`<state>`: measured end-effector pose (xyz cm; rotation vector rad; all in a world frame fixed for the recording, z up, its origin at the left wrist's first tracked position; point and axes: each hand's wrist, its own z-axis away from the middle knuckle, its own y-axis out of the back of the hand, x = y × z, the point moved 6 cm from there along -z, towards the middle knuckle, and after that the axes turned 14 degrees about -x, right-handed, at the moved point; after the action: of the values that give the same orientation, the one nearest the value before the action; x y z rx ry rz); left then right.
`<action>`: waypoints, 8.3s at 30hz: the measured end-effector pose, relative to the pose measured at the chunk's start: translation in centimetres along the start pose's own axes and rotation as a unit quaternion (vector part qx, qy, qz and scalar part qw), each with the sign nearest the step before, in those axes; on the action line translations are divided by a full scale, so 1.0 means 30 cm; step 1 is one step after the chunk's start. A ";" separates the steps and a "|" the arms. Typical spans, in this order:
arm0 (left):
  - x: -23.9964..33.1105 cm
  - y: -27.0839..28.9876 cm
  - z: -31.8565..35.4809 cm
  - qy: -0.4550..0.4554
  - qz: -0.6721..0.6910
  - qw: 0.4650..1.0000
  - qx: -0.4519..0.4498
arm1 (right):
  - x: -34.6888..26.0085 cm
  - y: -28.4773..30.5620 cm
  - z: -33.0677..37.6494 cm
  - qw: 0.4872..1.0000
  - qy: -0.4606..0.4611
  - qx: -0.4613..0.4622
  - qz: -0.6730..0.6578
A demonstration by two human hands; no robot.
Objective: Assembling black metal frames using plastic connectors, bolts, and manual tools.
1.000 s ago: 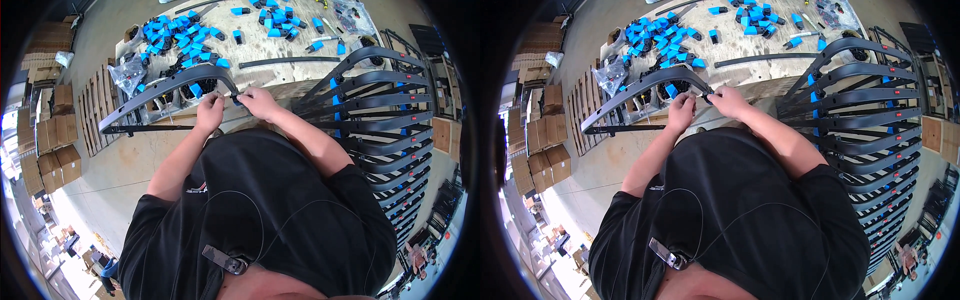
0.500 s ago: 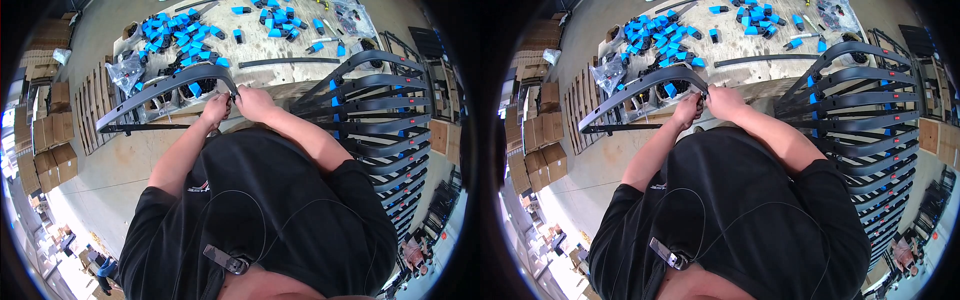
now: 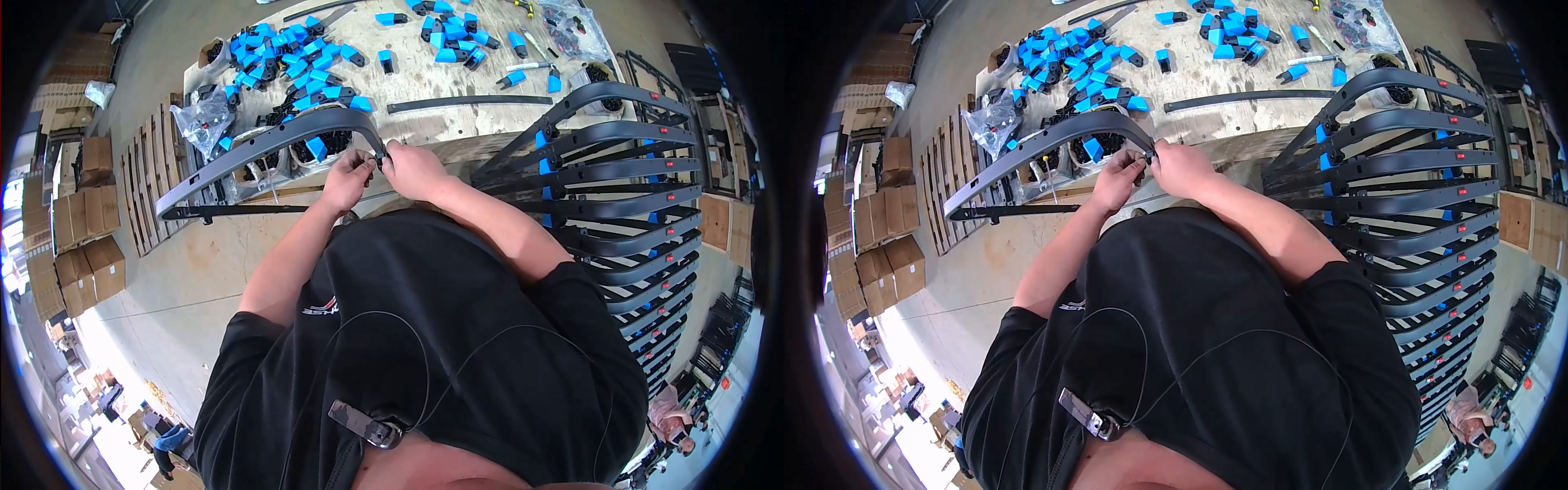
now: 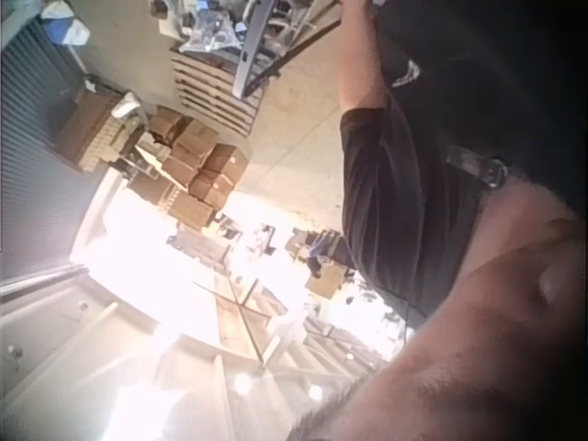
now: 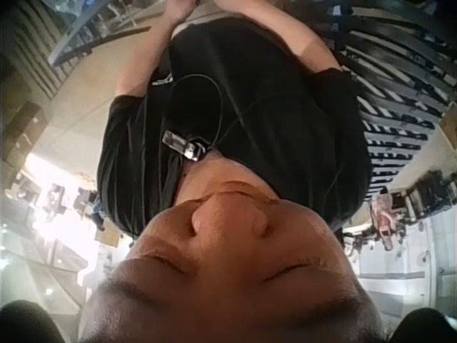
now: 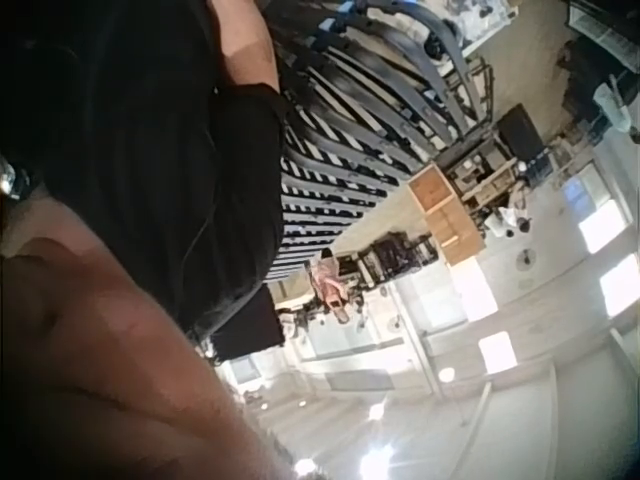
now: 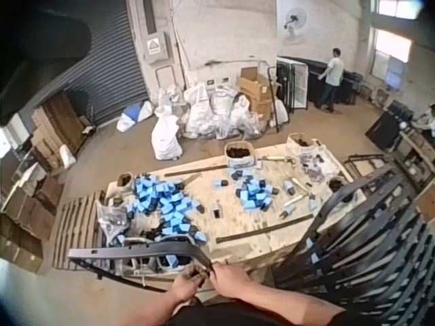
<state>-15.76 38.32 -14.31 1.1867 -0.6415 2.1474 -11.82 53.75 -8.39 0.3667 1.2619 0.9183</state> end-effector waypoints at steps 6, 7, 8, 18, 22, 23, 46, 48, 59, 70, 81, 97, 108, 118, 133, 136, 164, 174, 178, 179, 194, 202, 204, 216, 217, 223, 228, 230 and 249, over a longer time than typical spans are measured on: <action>0.040 0.005 0.018 -0.080 -0.097 0.991 0.051 | 0.006 -0.005 0.000 1.000 -0.003 -0.002 -0.006; 0.040 0.007 0.017 -0.098 -0.076 0.991 0.043 | 0.005 -0.004 0.000 1.000 -0.002 -0.002 -0.007; 0.041 0.009 0.015 -0.117 -0.054 0.991 0.036 | 0.005 -0.003 -0.001 1.000 -0.002 -0.002 -0.007; -0.061 0.036 -0.047 0.124 -0.007 0.991 0.055 | 0.003 -0.011 -0.007 1.000 0.001 -0.002 -0.008; 0.001 -0.008 -0.024 -0.023 0.036 0.997 0.058 | 0.011 -0.010 -0.001 1.000 -0.001 0.005 -0.013; 0.005 -0.020 -0.026 -0.022 0.036 0.997 0.059 | 0.006 -0.008 -0.001 1.000 0.000 0.004 -0.013; -0.105 -0.025 -0.049 0.076 0.135 0.988 0.016 | 0.010 -0.025 -0.010 1.000 0.000 -0.007 0.007; -0.080 -0.008 -0.044 -0.060 0.016 0.995 0.075 | 0.005 -0.024 -0.013 1.000 0.000 -0.011 0.007; 0.185 0.321 0.026 0.189 -0.507 0.791 0.285 | 0.089 -0.087 0.067 0.984 -0.044 -0.014 -0.173; 0.067 0.324 0.196 0.063 -0.207 0.936 0.277 | 0.095 -0.333 0.046 0.841 -0.110 -0.124 -0.515; 0.263 0.347 0.686 -0.272 -0.435 0.846 0.145 | -0.580 -0.467 -0.195 0.669 -0.028 -0.075 -0.739; 0.037 0.989 1.166 -0.277 -0.516 0.804 0.108 | -1.188 -0.910 -0.470 0.573 -0.013 -0.161 -0.803; -0.104 1.148 1.160 -0.265 -0.393 0.875 0.104 | -1.112 -1.077 -0.591 0.553 -0.046 -0.146 -0.819; -0.360 1.380 0.947 -0.056 0.173 0.977 0.107 | -1.075 -1.178 -0.720 0.904 -0.141 -0.140 -0.378; -0.352 1.371 0.900 -0.063 0.259 0.961 0.073 | -1.105 -1.086 -0.731 0.946 -0.097 -0.045 -0.305; -0.366 1.380 0.906 -0.056 0.264 0.960 0.072 | -1.080 -1.101 -0.730 0.941 -0.104 -0.045 -0.318; -0.359 1.342 0.893 0.007 0.150 0.966 0.213 | -1.054 -1.136 -0.719 0.846 -0.065 -0.056 -0.526; -0.290 1.282 0.994 -0.062 -0.152 0.951 0.264 | -1.065 -1.135 -0.715 0.826 -0.061 -0.047 -0.558; -0.274 1.269 0.997 -0.083 -0.177 0.952 0.236 | -1.054 -1.148 -0.719 0.830 -0.067 -0.061 -0.551; -0.274 1.265 0.993 -0.076 -0.204 0.951 0.222 | -1.049 -1.150 -0.721 0.830 -0.070 -0.062 -0.550; -0.119 1.155 1.040 -0.231 -0.455 0.854 0.101 | -1.110 -1.013 -0.580 0.603 -0.038 -0.112 -0.789; -0.124 1.155 1.019 -0.248 -0.435 0.860 0.099 | -1.111 -0.997 -0.560 0.617 -0.056 -0.072 -0.782; -0.133 1.171 1.016 -0.240 -0.403 0.876 0.110 | -1.102 -0.992 -0.554 0.690 -0.049 -0.074 -0.719; -0.119 1.163 1.026 -0.284 -0.363 0.883 0.095 | -1.074 -1.025 -0.574 0.612 0.010 -0.201 -0.765; -0.114 1.162 1.030 -0.283 -0.363 0.882 0.096 | -1.076 -1.027 -0.573 0.612 0.010 -0.201 -0.765; -0.126 1.164 1.032 -0.266 -0.330 0.903 0.072 | -1.088 -1.027 -0.566 0.573 -0.009 -0.185 -0.798; -0.109 1.147 1.039 -0.290 -0.363 0.882 0.074 | -1.077 -1.025 -0.563 0.554 -0.001 -0.183 -0.812; -0.110 1.148 1.039 -0.293 -0.379 0.875 0.074 | -1.083 -1.023 -0.562 0.563 0.006 -0.187 -0.805; -0.108 1.179 1.038 -0.272 -0.381 0.870 0.153 | -1.073 -1.031 -0.570 0.654 -0.011 -0.138 -0.744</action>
<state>-21.06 -7.96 -6.40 1.8597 0.0071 1.2574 -16.33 6.51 -14.12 -0.8721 0.9208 -0.3703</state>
